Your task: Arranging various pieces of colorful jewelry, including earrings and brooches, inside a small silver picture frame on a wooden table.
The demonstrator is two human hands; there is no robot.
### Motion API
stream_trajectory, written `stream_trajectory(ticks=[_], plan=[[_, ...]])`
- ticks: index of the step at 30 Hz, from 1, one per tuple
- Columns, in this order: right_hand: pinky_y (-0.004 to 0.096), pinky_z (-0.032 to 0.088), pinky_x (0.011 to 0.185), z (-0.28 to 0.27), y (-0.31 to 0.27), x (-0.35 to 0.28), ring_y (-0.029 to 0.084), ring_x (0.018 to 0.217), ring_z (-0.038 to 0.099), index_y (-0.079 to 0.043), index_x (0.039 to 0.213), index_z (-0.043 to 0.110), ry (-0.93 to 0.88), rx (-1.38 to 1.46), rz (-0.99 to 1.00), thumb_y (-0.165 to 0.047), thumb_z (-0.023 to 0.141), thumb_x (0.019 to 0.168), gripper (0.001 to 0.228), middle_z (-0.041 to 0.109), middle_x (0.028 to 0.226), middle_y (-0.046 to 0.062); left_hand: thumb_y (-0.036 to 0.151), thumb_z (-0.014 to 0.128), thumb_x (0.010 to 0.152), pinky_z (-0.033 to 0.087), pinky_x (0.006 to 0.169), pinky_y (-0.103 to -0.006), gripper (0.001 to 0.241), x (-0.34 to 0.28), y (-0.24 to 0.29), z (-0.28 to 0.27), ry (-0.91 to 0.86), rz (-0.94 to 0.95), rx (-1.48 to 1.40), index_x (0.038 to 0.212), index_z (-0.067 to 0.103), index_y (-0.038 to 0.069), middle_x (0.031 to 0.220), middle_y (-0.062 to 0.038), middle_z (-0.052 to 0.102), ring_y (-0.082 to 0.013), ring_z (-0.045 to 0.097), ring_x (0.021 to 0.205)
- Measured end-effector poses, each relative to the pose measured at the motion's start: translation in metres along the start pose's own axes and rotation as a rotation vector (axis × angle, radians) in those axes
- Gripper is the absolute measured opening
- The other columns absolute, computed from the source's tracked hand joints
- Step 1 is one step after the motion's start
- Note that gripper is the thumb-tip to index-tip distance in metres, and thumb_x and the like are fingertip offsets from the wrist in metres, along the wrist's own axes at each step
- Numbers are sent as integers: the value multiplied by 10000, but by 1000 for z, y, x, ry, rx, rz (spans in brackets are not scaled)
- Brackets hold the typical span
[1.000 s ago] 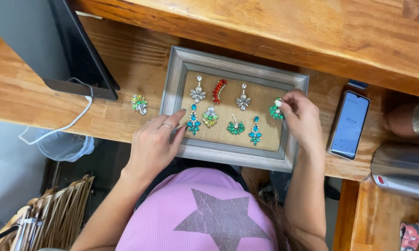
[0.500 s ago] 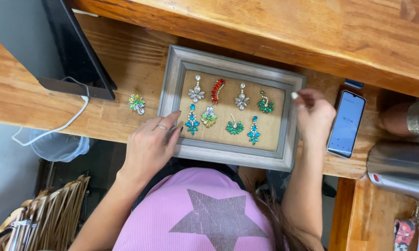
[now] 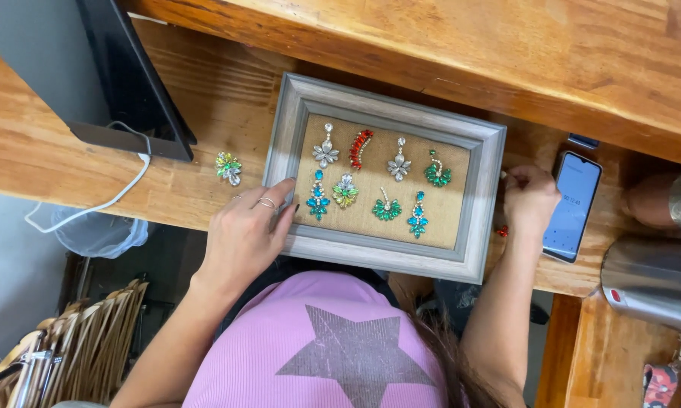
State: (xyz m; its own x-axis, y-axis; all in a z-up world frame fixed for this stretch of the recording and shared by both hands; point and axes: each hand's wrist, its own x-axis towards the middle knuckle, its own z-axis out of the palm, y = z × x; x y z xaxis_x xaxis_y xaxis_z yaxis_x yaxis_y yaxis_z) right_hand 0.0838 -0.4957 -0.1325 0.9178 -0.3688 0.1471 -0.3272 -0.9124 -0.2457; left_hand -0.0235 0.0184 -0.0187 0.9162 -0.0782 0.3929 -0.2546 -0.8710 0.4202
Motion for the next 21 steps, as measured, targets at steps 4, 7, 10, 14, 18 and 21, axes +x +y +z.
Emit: stream_trajectory(ticks=[4,7,10,14,18,21], plan=[[430,577,823,-29,-19,-18,298,882,719,-217,981,779,-14,83,62,-243,821,918,80,729,879,8,238,771,882,592,697,-344,293,1,-1,0,-14,1,-2,1172,733,252,793,37,666,-193,702,773],[372,560,802,-57,-36,-42,208,865,711,-276,990,763,-5,201,129,-328,838,907,123,725,878,-56,235,773,882,592,697,-350,294,3,1,0,-17,3,-5,1174,735,248,793,32,669,-201,701,771],[303,537,724,-87,-74,-74,128,751,655,-201,1029,773,17,370,95,-197,847,939,116,691,821,-9,240,772,883,594,704,-350,305,3,2,3,-25,12,-9,1185,735,259,798,37,671,-197,704,780],[319,542,714,-95,-128,-100,213,736,664,-91,968,755,-66,515,-73,-19,832,882,136,678,809,89,257,768,887,595,706,-355,301,5,5,6,-42,13,-1,1185,730,272,796,40,662,-196,703,782],[365,576,730,-78,-147,-107,252,772,714,-119,912,746,-145,350,-198,-92,832,855,106,674,824,65,253,770,884,594,699,-361,304,8,9,2,-38,9,-2,1185,728,266,790,32,656,-207,701,773],[410,571,764,-84,-153,-110,282,810,722,-104,953,737,-190,332,-184,-119,823,875,117,668,862,85,247,766,885,595,704,-363,310,4,6,6,-37,-2,7,1191,721,275,786,36,653,-209,700,769]])
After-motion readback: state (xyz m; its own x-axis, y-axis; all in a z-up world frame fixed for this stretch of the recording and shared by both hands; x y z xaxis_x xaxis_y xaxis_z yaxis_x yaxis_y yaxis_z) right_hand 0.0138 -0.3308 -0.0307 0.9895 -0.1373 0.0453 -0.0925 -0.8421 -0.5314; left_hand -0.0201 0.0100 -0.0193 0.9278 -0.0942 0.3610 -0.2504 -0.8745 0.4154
